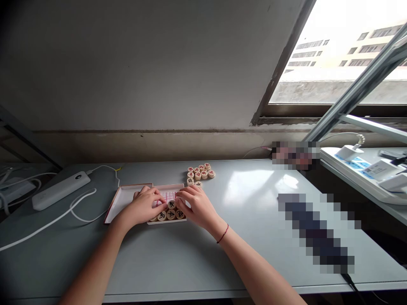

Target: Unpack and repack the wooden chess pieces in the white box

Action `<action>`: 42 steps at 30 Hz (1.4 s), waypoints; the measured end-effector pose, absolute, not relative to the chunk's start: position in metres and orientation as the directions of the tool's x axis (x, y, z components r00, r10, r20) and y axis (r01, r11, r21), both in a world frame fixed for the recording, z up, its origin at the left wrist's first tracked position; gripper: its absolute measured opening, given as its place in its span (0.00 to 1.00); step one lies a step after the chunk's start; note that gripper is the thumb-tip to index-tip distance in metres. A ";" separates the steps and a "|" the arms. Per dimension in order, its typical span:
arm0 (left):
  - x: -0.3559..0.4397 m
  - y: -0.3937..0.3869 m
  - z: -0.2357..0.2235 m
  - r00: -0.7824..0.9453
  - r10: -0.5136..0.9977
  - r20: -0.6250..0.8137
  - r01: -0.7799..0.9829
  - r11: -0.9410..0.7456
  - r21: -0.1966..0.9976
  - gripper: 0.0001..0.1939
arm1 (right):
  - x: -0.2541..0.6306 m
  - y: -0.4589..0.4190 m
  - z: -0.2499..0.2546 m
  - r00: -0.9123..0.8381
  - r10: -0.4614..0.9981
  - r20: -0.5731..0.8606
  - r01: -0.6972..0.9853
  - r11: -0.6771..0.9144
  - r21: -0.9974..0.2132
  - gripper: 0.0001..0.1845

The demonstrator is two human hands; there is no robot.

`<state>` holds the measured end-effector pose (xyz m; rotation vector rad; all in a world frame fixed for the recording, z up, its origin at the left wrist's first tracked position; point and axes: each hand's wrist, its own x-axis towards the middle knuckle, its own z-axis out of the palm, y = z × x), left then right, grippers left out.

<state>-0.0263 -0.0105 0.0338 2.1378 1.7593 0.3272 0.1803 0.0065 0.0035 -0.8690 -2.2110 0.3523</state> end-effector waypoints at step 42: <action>-0.038 0.004 0.026 -0.008 0.989 -0.150 0.934 0.060 0.351 0.20 | 0.212 0.043 -0.027 -0.164 0.913 0.374 0.891 0.300 -0.341 0.08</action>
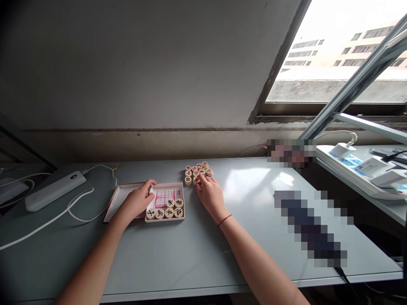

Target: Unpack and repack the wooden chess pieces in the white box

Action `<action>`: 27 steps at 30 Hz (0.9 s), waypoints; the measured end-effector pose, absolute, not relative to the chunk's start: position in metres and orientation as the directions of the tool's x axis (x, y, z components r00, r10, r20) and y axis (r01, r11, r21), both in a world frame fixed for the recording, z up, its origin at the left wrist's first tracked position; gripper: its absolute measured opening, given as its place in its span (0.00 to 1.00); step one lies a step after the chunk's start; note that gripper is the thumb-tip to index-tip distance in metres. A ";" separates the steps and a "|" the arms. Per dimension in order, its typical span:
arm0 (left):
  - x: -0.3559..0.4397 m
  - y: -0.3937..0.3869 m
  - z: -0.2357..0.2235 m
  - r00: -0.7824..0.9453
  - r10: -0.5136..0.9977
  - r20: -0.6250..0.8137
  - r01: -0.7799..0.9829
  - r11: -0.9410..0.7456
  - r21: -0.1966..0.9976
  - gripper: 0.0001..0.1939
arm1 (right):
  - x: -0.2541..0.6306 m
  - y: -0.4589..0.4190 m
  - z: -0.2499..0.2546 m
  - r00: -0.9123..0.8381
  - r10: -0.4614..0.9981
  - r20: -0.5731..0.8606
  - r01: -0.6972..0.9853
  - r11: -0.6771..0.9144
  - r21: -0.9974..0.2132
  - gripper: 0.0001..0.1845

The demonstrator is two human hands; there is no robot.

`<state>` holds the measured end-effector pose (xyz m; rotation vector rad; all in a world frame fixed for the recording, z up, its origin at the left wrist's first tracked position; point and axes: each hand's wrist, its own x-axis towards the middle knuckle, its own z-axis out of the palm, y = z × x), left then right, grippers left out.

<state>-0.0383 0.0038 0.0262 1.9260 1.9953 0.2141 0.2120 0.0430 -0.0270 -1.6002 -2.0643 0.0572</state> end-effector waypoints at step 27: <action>-0.006 -0.006 0.028 0.160 0.977 0.143 0.819 -0.212 0.533 0.08 | 0.187 0.009 -0.001 -0.477 0.808 0.345 0.653 0.589 -0.477 0.13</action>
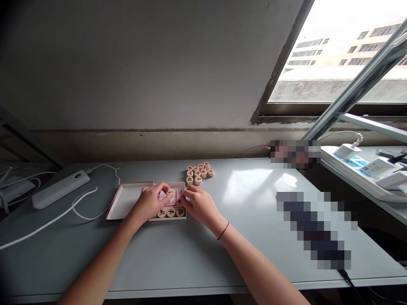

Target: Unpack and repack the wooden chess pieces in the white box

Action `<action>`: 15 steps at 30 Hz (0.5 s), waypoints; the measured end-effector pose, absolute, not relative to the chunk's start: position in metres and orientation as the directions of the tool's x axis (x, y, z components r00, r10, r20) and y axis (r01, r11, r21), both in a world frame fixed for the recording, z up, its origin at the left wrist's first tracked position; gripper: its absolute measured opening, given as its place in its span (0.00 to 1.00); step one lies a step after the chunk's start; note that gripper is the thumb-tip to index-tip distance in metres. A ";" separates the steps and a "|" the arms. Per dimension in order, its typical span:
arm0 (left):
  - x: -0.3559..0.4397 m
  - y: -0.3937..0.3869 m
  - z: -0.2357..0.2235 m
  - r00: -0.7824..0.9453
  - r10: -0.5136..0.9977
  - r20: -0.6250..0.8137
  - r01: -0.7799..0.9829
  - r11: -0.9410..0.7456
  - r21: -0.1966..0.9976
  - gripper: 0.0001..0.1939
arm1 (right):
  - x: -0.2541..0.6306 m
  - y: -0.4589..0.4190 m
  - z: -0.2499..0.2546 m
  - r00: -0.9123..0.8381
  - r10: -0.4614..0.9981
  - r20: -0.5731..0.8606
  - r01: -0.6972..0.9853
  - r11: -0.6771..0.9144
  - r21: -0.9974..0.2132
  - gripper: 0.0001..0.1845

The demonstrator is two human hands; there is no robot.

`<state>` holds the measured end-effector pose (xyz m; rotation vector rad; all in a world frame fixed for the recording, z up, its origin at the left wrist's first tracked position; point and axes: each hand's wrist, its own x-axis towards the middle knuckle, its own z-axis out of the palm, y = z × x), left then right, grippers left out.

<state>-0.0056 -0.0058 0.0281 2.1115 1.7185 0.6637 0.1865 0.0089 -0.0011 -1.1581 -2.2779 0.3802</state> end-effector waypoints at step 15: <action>0.003 -0.008 0.026 0.014 0.984 0.176 0.449 -0.163 0.879 0.10 | 0.206 0.021 0.004 -0.265 0.803 0.534 0.649 0.558 -0.518 0.13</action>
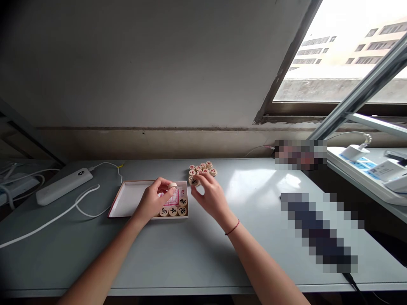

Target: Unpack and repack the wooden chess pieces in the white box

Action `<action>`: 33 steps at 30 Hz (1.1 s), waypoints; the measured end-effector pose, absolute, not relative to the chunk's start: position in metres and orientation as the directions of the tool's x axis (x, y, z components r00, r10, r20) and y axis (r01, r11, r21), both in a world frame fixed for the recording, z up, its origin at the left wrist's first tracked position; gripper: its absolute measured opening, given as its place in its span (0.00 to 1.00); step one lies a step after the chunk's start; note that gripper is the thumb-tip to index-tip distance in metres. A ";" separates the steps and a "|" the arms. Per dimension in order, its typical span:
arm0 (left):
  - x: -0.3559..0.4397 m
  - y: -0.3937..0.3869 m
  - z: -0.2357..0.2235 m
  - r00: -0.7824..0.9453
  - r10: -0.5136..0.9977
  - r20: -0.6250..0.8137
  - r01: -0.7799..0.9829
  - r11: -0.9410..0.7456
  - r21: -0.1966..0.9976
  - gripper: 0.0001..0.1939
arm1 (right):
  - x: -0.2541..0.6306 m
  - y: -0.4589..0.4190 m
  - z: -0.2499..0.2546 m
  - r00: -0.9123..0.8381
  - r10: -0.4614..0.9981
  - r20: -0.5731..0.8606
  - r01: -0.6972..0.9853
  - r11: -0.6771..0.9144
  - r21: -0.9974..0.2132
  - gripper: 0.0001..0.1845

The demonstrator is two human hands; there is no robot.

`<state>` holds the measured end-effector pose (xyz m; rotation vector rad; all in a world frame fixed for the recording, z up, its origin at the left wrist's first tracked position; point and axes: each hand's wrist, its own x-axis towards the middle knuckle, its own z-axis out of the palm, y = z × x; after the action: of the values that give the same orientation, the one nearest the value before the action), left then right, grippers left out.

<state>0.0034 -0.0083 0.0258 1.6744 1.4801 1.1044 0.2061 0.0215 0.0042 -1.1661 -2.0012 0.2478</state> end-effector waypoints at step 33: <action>0.018 -0.013 0.011 0.342 0.840 0.422 0.649 -0.535 0.540 0.15 | 0.188 0.003 0.018 -0.306 0.924 0.228 0.324 0.327 -0.888 0.09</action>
<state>0.0185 -0.0130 0.0107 2.3322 1.3331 0.9858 0.1881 0.0026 0.0183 -1.1106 -1.8077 0.9660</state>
